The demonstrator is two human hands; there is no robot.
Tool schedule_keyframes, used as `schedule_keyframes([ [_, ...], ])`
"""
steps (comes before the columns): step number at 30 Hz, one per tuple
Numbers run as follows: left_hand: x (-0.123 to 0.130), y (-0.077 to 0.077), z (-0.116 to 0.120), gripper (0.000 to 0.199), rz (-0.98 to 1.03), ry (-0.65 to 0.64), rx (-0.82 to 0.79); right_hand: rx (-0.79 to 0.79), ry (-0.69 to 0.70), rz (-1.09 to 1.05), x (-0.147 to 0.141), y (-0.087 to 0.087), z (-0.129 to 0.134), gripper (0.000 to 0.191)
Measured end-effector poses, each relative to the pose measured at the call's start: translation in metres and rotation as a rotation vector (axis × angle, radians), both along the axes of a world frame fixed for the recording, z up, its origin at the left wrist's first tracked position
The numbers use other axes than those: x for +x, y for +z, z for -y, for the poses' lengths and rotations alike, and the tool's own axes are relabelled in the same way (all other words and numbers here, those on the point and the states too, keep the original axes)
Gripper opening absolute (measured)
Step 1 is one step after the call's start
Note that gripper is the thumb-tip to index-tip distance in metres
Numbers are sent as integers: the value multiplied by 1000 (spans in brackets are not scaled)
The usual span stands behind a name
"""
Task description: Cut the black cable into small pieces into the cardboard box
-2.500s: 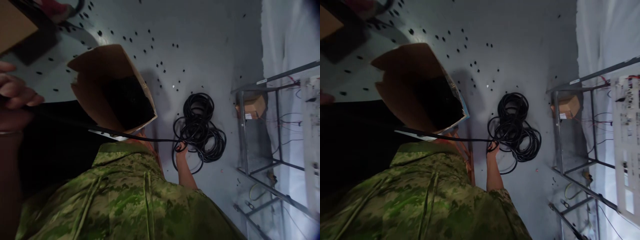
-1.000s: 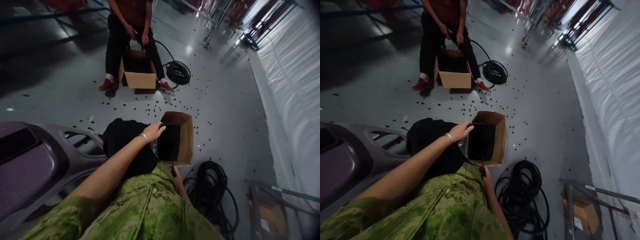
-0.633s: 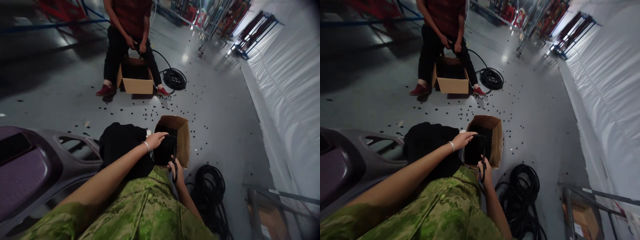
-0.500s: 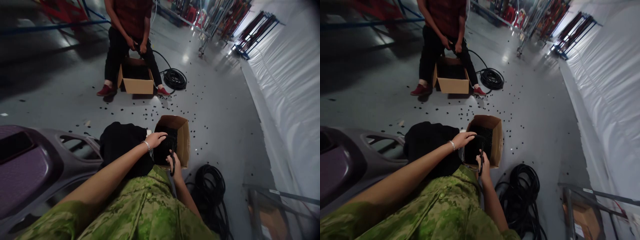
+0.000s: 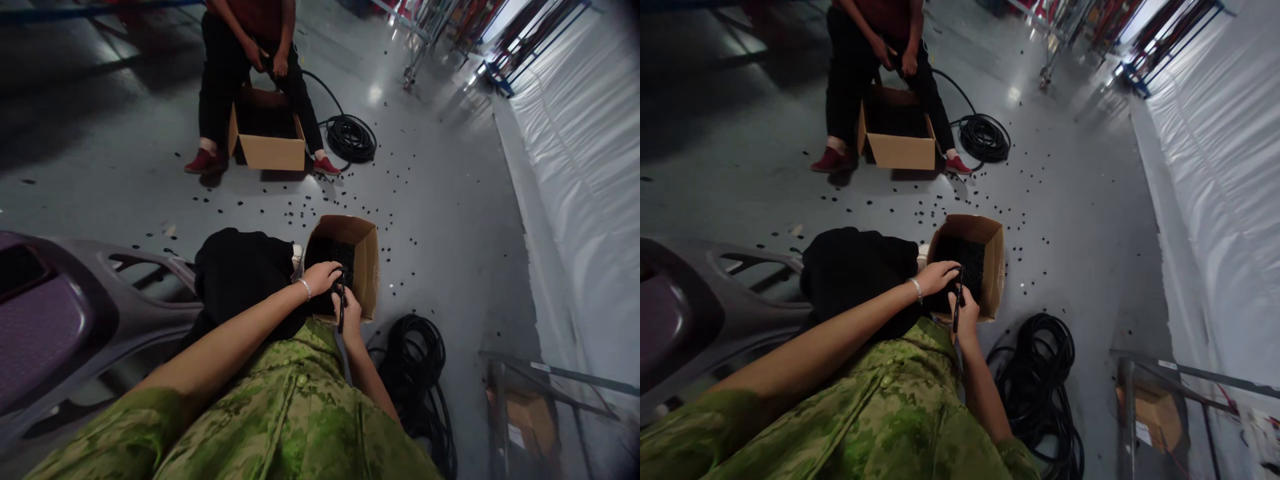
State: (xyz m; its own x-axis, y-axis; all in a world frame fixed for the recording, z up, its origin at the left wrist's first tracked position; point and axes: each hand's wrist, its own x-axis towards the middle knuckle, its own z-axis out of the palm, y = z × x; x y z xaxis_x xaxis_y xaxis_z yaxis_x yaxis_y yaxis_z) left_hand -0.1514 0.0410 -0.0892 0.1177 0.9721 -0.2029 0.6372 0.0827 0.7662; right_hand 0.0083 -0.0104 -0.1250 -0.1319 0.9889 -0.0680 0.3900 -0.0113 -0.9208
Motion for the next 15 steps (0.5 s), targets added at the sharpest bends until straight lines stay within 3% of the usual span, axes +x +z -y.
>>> schedule_keyframes([
  [4, -5, -3, -1, 25, 82, 62, -9, -52, 35, 15, 1, -2, 4, 44],
  [8, -9, -8, -3, 18, 214, 46, -63, -142, 56, -43, 4, -7, 7, 47],
  [15, -7, -9, -3, 19, 271, 67, -112, -187, 107, -97, 10, -6, 2, 50],
])
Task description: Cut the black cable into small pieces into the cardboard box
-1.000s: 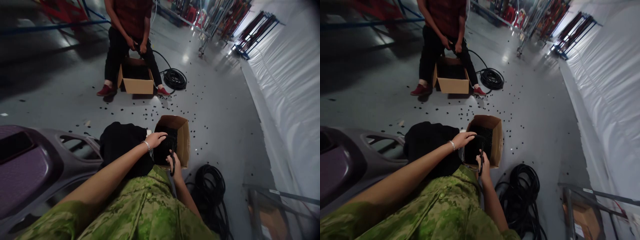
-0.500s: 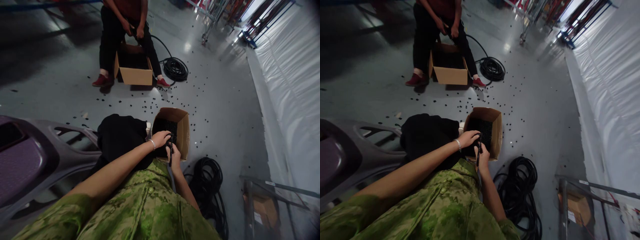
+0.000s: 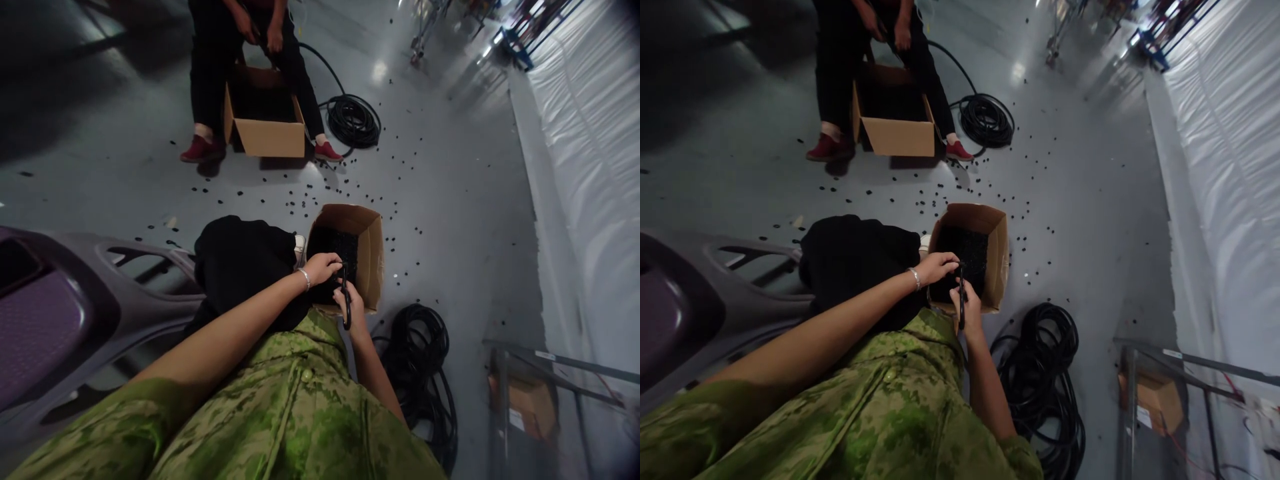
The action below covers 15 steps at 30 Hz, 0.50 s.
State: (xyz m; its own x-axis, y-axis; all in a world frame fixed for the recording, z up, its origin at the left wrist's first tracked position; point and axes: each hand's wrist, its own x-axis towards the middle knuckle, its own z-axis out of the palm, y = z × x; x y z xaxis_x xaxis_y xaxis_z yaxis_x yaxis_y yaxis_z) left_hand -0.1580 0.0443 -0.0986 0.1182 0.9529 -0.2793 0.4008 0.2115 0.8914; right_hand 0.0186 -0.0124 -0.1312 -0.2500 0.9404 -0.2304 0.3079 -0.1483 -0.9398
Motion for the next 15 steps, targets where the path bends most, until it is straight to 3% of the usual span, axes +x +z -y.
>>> schedule_keyframes([
  [15, 0, 6, 5, 23, 48, -62, 55, 104, -3, 24, -7, 17, -9, 41],
])
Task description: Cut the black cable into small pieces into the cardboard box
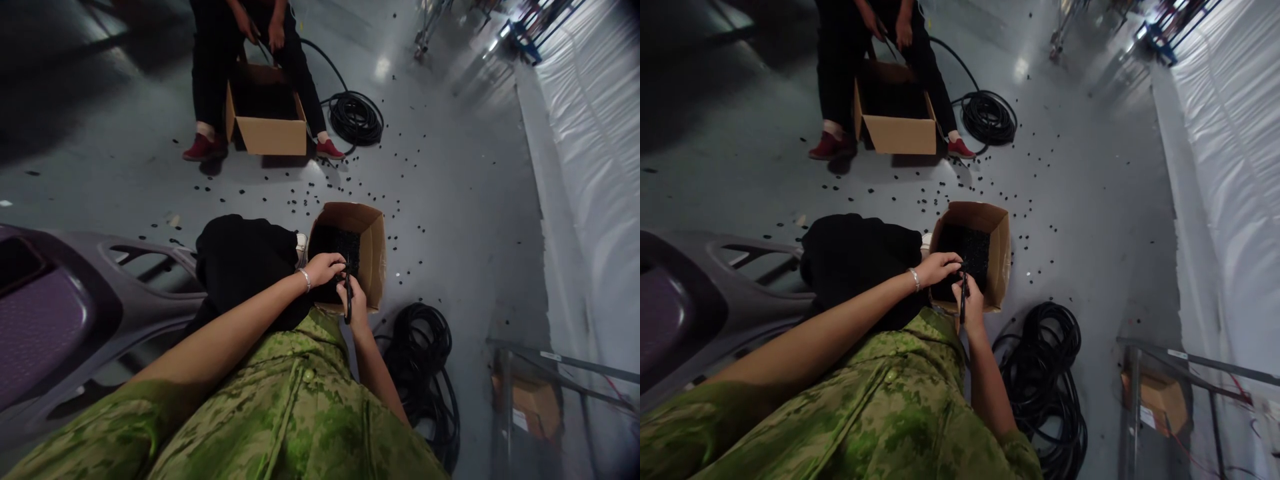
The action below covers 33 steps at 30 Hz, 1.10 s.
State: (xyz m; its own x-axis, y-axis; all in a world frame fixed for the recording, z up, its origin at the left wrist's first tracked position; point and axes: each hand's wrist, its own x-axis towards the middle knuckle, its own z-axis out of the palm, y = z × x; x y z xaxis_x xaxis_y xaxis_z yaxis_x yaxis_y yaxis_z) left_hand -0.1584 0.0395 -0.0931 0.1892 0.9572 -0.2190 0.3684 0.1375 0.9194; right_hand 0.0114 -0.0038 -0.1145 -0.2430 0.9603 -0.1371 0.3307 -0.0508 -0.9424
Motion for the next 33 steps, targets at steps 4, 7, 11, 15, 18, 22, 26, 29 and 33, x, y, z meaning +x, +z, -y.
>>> schedule_keyframes([
  [4, -1, 1, -1, 24, -22, 11, -9, -20, -12, 32, 1, -4, -1, 46],
  [7, -1, 2, -3, 24, -33, 23, -28, -4, -23, 57, 1, -6, 0, 45],
  [11, -1, 2, -4, 25, -21, 8, -39, 31, -22, 79, 3, -6, 1, 43],
  [15, -1, 2, -3, 25, -8, -20, -13, 55, -9, 107, 5, -7, -1, 43],
  [18, 0, 2, -3, 25, -7, -25, -2, 83, -5, 118, 5, -10, -2, 42],
  [22, 0, 0, -3, 27, 6, -18, -4, 88, 0, 118, 4, -10, -4, 42],
  [26, -1, 0, -3, 28, -2, -29, 13, 70, 3, 103, 3, -7, -3, 44],
  [29, -1, 1, -4, 28, -45, -30, 4, 69, -1, 111, 3, -5, 0, 44],
  [33, -1, -1, -5, 30, -80, -24, -25, 60, -19, 131, 4, -5, 6, 46],
])
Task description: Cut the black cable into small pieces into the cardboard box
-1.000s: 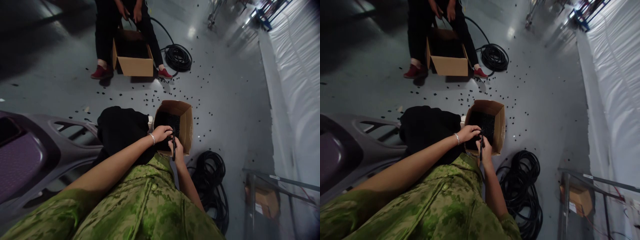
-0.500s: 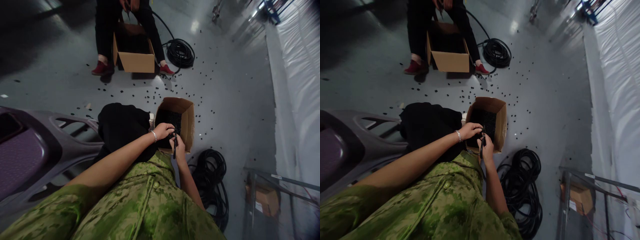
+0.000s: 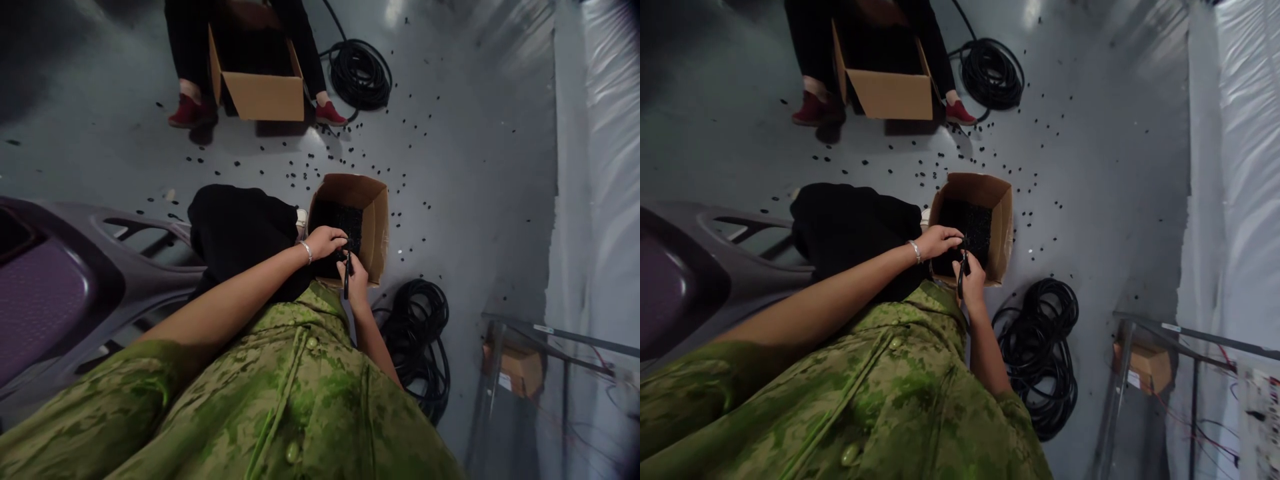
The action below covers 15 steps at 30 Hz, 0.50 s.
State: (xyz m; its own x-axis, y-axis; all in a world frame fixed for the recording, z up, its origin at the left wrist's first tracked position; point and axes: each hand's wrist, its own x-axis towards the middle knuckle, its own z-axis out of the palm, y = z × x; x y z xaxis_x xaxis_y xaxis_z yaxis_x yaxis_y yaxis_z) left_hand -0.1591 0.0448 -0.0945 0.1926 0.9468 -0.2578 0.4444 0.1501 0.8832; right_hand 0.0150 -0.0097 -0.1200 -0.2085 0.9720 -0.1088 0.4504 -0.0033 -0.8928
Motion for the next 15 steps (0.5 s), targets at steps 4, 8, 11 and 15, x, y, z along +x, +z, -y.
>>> schedule_keyframes([
  [4, 0, -4, -1, 31, -10, -27, -10, -14, -19, 2, 1, -3, 6, 47],
  [8, 1, -7, -1, 28, -41, -52, -14, -34, -36, 6, -2, -9, 12, 47],
  [11, 3, -9, -1, 26, -101, -52, -51, -47, -58, 28, -5, -20, 19, 45],
  [15, 6, -13, -2, 24, -166, -65, -148, -80, -81, 55, -10, -36, 26, 43],
])
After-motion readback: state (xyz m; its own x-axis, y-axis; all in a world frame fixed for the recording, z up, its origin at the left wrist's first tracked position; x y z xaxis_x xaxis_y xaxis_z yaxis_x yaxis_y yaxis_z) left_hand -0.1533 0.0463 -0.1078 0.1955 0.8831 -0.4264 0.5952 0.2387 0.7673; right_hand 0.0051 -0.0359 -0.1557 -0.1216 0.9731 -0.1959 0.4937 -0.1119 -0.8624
